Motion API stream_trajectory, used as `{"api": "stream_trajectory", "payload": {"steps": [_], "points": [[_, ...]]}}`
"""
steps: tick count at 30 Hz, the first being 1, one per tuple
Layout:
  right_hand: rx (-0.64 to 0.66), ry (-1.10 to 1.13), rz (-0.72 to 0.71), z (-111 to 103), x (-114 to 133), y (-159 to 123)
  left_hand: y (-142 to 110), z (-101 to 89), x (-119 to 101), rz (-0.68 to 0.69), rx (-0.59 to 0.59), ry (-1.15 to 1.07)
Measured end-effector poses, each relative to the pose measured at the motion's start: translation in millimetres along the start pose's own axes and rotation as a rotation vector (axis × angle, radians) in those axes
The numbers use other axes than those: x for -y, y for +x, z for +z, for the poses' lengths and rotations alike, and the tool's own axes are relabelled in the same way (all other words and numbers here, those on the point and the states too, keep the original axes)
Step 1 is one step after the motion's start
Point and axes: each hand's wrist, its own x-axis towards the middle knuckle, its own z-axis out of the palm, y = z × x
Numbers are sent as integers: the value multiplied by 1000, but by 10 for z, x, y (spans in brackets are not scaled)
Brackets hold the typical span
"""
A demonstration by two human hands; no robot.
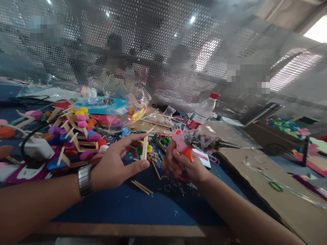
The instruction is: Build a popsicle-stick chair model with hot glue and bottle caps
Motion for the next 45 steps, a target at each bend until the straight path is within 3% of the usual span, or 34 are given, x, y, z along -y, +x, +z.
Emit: {"api": "stream_trajectory", "payload": {"steps": [6,12,16,20,24,28,34,42,45], "points": [[-160,30,-18,5,-17,56,59,3,-11,28,-172,-181],[-363,56,-80,-26,-28,104,113,-34,-9,-3,-298,-228],[-635,31,-195,-136,-26,168,129,-40,10,-45,-332,-251],[-695,49,-238,-240,6,203,137,-40,8,-39,-327,-267],[-578,96,-151,-178,23,173,127,-31,16,-39,-248,-237],[-270,94,-44,-48,-8,104,85,2,35,-23,-76,-191],[98,56,47,-29,-24,17,32,4,3,-16,74,-46],[183,37,49,-64,-69,-7,14,-9,-40,-44,129,168],[156,47,39,-44,-57,-11,14,-5,-48,-42,142,165]]}}
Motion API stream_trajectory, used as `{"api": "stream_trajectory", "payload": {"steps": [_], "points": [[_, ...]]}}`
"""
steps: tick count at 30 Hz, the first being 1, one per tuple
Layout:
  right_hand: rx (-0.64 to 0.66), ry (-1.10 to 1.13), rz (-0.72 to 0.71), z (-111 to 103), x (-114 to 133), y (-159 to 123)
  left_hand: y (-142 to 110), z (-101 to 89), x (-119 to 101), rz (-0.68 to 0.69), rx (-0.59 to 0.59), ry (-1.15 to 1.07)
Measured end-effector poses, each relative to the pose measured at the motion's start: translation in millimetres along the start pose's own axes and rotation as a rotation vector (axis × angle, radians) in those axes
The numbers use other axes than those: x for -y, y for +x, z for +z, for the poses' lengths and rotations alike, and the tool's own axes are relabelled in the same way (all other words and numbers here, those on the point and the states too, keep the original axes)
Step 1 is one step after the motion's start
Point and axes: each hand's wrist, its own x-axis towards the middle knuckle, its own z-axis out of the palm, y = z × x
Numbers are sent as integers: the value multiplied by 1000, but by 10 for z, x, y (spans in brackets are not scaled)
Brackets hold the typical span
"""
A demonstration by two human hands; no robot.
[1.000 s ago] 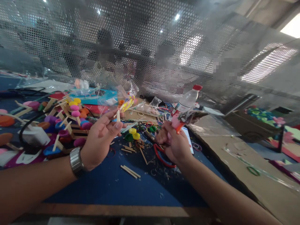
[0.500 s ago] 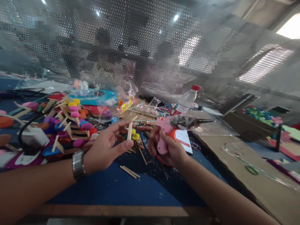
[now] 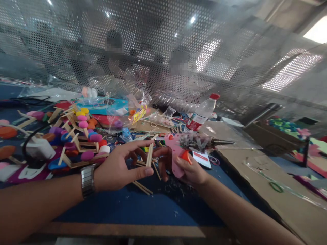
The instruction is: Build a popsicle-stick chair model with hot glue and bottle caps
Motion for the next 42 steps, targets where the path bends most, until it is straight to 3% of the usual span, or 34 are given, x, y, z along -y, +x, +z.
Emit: {"api": "stream_trajectory", "payload": {"steps": [5,8,12,19,28,35,42], "points": [[-123,-8,-80,17,27,27,5,-3,20,-15,-17,-1],[-263,13,-160,23,43,57,10,4,55,-17,-21,-35],[-425,48,-171,34,97,86,18,11,81,-23,-53,-36],[-598,59,-153,-21,133,114,14,8,60,4,-86,-59],[-811,31,-237,-48,76,176,4,18,68,39,-227,-165],[-870,-11,-206,-69,84,185,29,-11,75,154,-311,-222],[-718,-96,-125,-3,39,168,11,18,76,109,-263,-184]]}}
